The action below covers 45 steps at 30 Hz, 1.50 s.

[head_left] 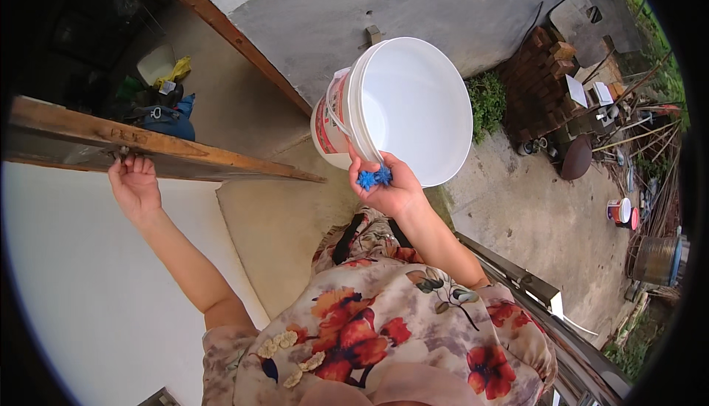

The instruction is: The person takes wet garments from a bucket, places them onto hangers, and hangs the hangers on a metal rack. The person then picks up clips and walks into a room to reach into a top-loading washing machine.

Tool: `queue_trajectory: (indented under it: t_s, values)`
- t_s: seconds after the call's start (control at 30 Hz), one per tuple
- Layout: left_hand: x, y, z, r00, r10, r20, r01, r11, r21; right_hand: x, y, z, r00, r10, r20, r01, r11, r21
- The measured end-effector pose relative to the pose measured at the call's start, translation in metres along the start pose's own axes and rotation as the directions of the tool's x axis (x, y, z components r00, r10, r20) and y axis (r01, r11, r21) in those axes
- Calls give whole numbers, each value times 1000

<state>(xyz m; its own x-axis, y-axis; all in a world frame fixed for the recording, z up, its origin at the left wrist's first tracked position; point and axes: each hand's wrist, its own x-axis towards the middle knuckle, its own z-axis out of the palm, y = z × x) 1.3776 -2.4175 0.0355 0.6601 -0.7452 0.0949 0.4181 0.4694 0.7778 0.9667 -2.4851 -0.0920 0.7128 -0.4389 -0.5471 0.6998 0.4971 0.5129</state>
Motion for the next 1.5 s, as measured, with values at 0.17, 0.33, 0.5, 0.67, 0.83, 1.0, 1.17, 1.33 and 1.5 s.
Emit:
queue_trajectory:
  t_s: [0.17,0.33,0.5,0.67,0.83,1.0,1.17,1.33,1.5]
  values:
    - [-131,-17,-59,754,473,-456,-412,881,232,41,8,-36,976,-35,-217,-23,965,-261]
    - [-236,12,-167,439,666,-602,-441,744,502,106,53,-67,856,97,-509,-305,888,-343]
    - [-274,59,-233,-37,884,-466,-141,457,878,231,111,-49,700,219,-680,-528,800,-285]
    - [-222,108,-236,-437,777,-453,1,504,864,385,203,-8,691,214,-691,-562,759,-327]
    - [-201,147,-268,-680,620,-392,74,589,805,500,270,55,670,240,-703,-606,724,-330]
    - [-143,160,-276,-912,275,-303,-40,676,736,622,274,123,745,166,-646,-539,721,-436]
    - [-6,100,-288,-746,664,-47,431,536,726,755,283,173,749,108,-654,-513,720,-468]
    - [145,-38,-331,-291,881,-374,637,470,611,864,315,216,729,-89,-679,-410,737,-537]
    - [227,-140,-335,-22,501,-865,713,614,338,986,337,240,715,-106,-691,-411,735,-539]
